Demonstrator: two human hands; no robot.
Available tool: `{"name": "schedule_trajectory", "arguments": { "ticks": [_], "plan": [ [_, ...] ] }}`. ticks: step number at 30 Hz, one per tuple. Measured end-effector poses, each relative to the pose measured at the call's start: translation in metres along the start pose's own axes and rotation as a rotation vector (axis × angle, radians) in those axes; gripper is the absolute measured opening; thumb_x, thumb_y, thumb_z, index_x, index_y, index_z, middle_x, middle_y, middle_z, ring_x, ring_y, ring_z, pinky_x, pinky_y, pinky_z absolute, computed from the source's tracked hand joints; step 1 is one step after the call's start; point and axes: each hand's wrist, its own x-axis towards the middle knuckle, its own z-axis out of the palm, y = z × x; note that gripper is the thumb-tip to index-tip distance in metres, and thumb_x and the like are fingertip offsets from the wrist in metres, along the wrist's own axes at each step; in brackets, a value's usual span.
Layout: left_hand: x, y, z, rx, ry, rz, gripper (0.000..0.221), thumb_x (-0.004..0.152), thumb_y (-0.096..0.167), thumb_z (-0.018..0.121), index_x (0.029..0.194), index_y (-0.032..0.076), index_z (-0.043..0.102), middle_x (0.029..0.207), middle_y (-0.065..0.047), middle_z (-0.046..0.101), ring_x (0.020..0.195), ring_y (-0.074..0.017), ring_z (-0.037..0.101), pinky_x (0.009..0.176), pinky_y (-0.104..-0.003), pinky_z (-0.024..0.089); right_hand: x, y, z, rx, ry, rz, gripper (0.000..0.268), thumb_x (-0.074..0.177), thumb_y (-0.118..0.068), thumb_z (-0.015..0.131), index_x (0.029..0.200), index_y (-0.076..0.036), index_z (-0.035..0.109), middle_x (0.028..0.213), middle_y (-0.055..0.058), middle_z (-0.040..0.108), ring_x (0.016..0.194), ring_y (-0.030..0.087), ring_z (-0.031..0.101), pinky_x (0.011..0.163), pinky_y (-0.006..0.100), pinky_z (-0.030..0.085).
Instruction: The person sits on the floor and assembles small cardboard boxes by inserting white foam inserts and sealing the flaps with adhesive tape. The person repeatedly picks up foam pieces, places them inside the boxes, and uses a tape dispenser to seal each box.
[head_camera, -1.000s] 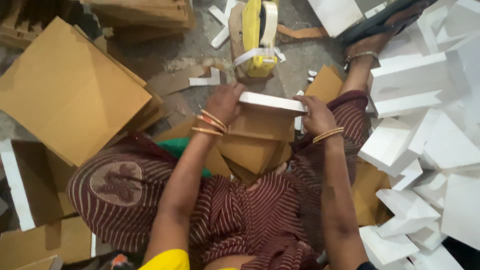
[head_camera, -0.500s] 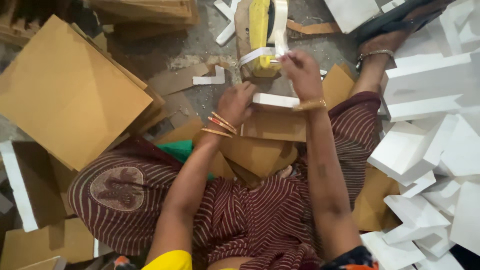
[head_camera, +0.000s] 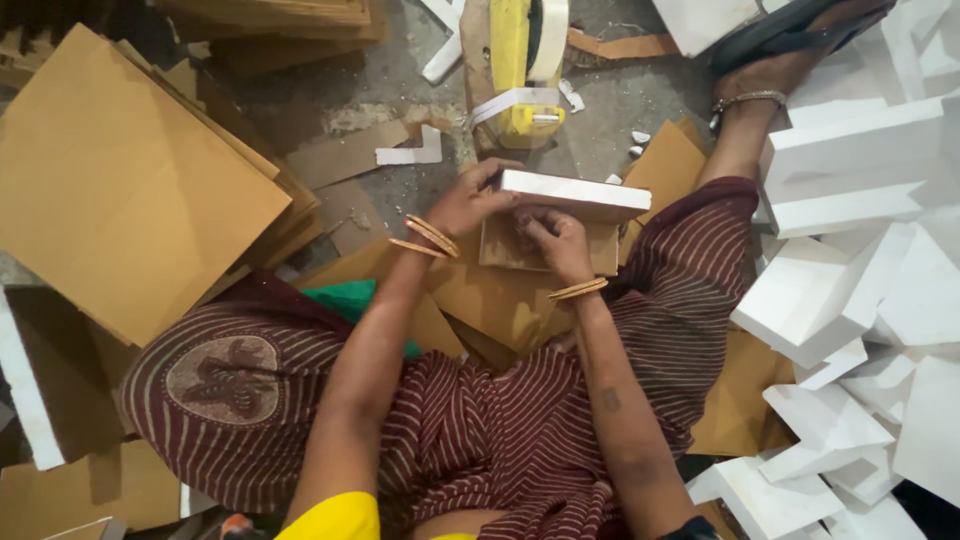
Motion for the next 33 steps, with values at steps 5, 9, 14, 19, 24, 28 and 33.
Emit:
{"name": "schedule_trajectory", "arguments": {
  "ticks": [5,9,14,19,24,28,33],
  "plan": [
    [-0.009,0.011,0.02,0.347,0.189,0.022,0.041,0.084,0.026,0.084,0.114,0.005,0.065,0.103,-0.015,0.068,0.098,-0.0297,0.069,0.086,-0.039,0.053,-0.005,-0.014,0.003,-0.104,-0.053,0.018,0.026,0.099,-0.019,0.067,0.114,0.002,0.072,0.091,0.004,0.073,0.078,0.011,0.066,0.069,0.027,0.054],
    [-0.008,0.023,0.022,0.477,0.201,0.094,0.042,0.081,0.021,0.084,0.113,0.006,0.062,0.102,-0.017,0.065,0.098,-0.0391,0.065,0.083,-0.045,0.052,-0.019,-0.066,0.0,-0.786,0.026,-0.297,0.03,0.096,-0.029,0.075,0.108,-0.002,0.077,0.092,0.009,0.075,0.08,0.016,0.07,0.073,0.032,0.054],
    [-0.014,0.024,0.015,0.605,0.174,0.122,0.05,0.074,0.0,0.068,0.122,0.005,0.057,0.111,-0.019,0.063,0.105,-0.0444,0.061,0.087,-0.049,0.051,-0.03,-0.127,0.005,-0.844,0.315,-0.404,0.029,0.101,-0.03,0.07,0.101,-0.001,0.073,0.091,0.015,0.073,0.082,0.023,0.068,0.075,0.037,0.052],
    [-0.014,0.025,0.015,0.68,0.172,0.037,0.045,0.077,0.007,0.077,0.115,0.006,0.054,0.108,-0.018,0.062,0.104,-0.0439,0.06,0.083,-0.052,0.049,0.032,-0.138,0.012,-0.521,0.052,-0.209,0.027,0.101,-0.028,0.07,0.109,-0.003,0.074,0.097,0.015,0.075,0.086,0.017,0.068,0.079,0.032,0.052],
    [-0.015,0.028,0.018,0.812,0.183,0.025,0.039,0.073,0.0,0.071,0.109,0.008,0.056,0.102,-0.017,0.063,0.099,-0.0443,0.061,0.081,-0.053,0.049,0.078,-0.112,-0.007,-0.537,-0.123,-0.118,0.025,0.089,-0.016,0.075,0.107,0.0,0.079,0.105,0.003,0.078,0.09,0.013,0.073,0.08,0.028,0.056],
    [-0.012,0.035,0.015,0.843,0.199,0.11,0.037,0.072,0.0,0.069,0.107,0.008,0.058,0.101,-0.017,0.064,0.094,-0.045,0.061,0.078,-0.053,0.049,0.092,-0.107,-0.021,-0.498,-0.194,0.04,0.027,0.088,-0.02,0.077,0.108,-0.002,0.078,0.096,0.005,0.078,0.087,0.013,0.071,0.08,0.028,0.055],
    [-0.023,0.038,0.024,0.865,0.19,0.211,0.035,0.075,0.002,0.073,0.107,0.009,0.061,0.097,-0.014,0.063,0.091,-0.0418,0.062,0.079,-0.051,0.05,0.087,-0.09,-0.05,-0.621,-0.288,0.299,0.03,0.087,-0.023,0.076,0.109,-0.004,0.076,0.095,0.005,0.075,0.085,0.015,0.067,0.075,0.031,0.053]
  ]
}}
